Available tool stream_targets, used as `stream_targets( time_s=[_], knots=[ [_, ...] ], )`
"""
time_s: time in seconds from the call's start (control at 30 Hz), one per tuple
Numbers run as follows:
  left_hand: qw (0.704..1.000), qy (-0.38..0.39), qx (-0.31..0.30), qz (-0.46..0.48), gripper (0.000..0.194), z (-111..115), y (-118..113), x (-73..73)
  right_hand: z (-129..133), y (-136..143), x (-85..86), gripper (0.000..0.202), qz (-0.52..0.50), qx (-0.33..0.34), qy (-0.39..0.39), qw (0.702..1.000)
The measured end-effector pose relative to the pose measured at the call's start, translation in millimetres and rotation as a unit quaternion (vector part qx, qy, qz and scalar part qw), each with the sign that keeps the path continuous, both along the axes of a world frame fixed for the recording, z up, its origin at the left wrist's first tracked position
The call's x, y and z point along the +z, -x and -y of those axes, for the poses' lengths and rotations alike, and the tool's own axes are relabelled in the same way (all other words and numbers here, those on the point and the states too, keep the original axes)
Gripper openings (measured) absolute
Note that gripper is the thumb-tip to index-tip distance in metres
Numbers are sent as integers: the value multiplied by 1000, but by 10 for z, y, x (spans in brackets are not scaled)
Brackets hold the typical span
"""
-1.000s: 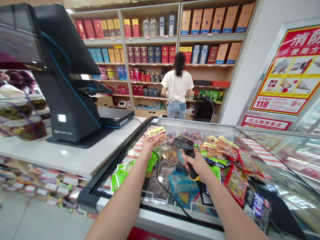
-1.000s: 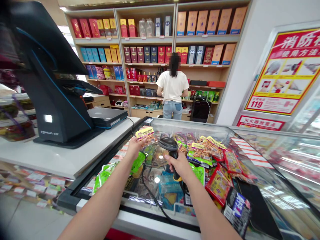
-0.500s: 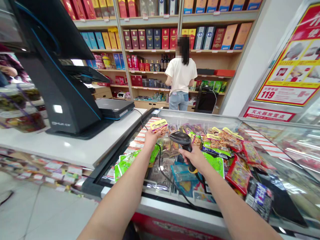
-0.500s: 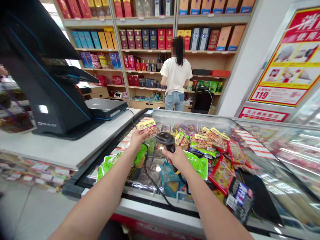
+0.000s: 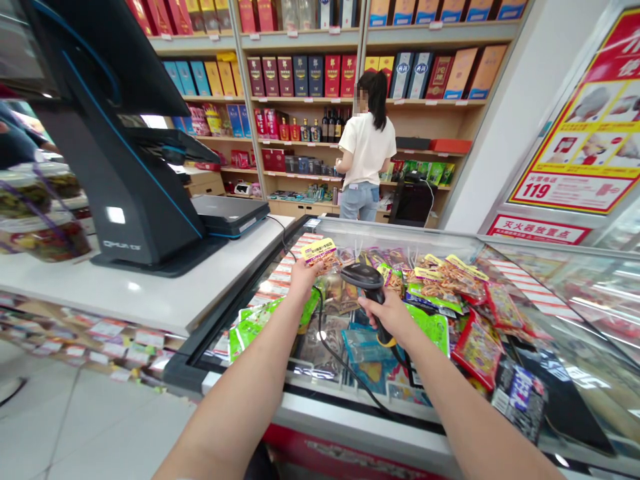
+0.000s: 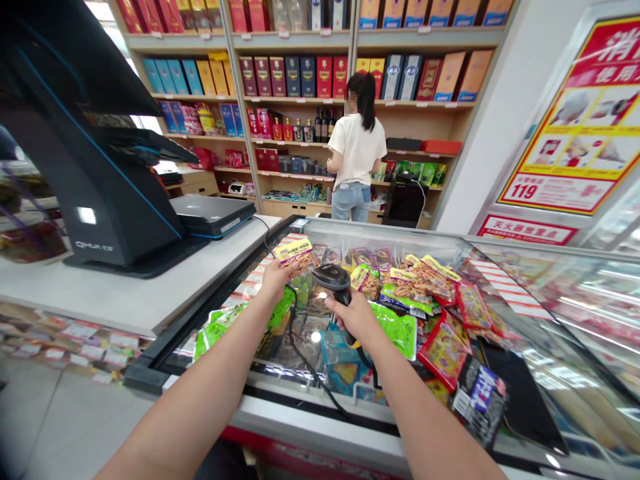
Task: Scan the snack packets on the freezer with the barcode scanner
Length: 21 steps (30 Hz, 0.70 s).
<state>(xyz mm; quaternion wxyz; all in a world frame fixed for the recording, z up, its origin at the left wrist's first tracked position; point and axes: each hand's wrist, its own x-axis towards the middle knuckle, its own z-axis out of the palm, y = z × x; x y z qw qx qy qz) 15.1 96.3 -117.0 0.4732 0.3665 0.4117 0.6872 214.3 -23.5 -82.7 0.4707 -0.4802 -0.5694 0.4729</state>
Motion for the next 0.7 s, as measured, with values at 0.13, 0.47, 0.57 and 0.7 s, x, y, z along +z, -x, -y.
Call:
stream_targets(
  time_s=[0.13, 0.47, 0.57, 0.7],
  knots=[
    [1000, 2, -1, -4, 56, 17, -4, 18, 9, 2, 5, 23, 3, -2, 2, 1000],
    [999, 7, -5, -34, 52, 125, 21, 111, 18, 22, 65, 27, 11, -7, 28, 1000],
    [999, 3, -6, -36, 52, 131, 19, 113, 32, 25, 94, 26, 15, -4, 30, 999],
    [1000, 4, 2, -24, 53, 79, -2, 78, 22, 24, 61, 26, 21, -7, 28, 999]
  ],
)
